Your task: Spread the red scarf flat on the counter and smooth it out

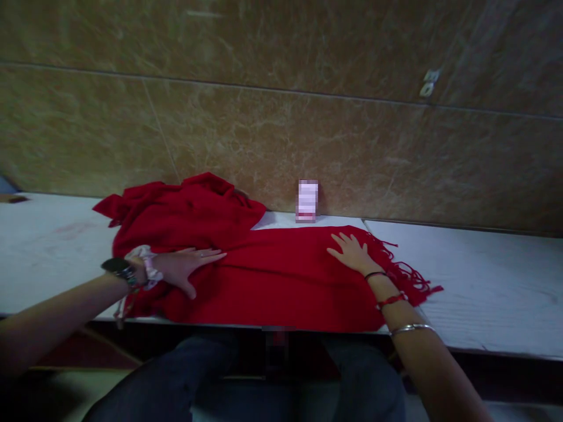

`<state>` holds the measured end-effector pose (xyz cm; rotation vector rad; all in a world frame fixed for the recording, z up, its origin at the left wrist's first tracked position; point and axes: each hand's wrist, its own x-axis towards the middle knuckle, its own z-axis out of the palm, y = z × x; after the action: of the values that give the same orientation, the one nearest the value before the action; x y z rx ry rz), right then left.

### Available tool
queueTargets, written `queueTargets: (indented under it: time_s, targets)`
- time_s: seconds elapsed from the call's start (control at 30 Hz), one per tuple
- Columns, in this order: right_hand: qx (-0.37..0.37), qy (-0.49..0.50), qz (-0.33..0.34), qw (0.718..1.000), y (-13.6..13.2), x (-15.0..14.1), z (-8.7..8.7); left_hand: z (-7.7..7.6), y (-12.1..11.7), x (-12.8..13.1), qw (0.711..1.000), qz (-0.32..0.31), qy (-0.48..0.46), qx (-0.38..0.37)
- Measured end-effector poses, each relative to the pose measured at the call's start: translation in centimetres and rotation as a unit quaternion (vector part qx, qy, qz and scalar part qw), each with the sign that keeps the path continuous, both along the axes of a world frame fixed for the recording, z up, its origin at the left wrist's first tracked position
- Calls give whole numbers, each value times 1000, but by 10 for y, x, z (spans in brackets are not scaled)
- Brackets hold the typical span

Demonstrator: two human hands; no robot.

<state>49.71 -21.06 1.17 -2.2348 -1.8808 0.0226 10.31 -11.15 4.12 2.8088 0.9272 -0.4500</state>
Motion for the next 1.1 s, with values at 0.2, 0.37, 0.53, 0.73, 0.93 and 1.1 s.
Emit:
queueTargets:
  time_s: [0.2, 0.37, 0.53, 0.73, 0.93, 1.1]
  targets:
    - [-120, 23, -192, 974, -21, 43, -25, 0, 24, 1, 1000, 18, 14, -10]
    - [-158, 31, -230, 960, -29, 55, -16, 2, 31, 19, 999, 20, -17, -43]
    - [-154, 2, -159, 975, -22, 40, -1, 13, 17, 66, 993, 19, -116, -16]
    - [-104, -31, -57, 992, -6, -23, -17, -30, 1, 121, 976, 108, -140, 126]
    - [-85, -49, 17, 995, -6, -59, -18, -26, -7, 130, 963, 214, -103, 125]
    - [-90, 15, 53, 994, -4, -42, -4, -21, -20, 146, 933, 218, -163, 233]
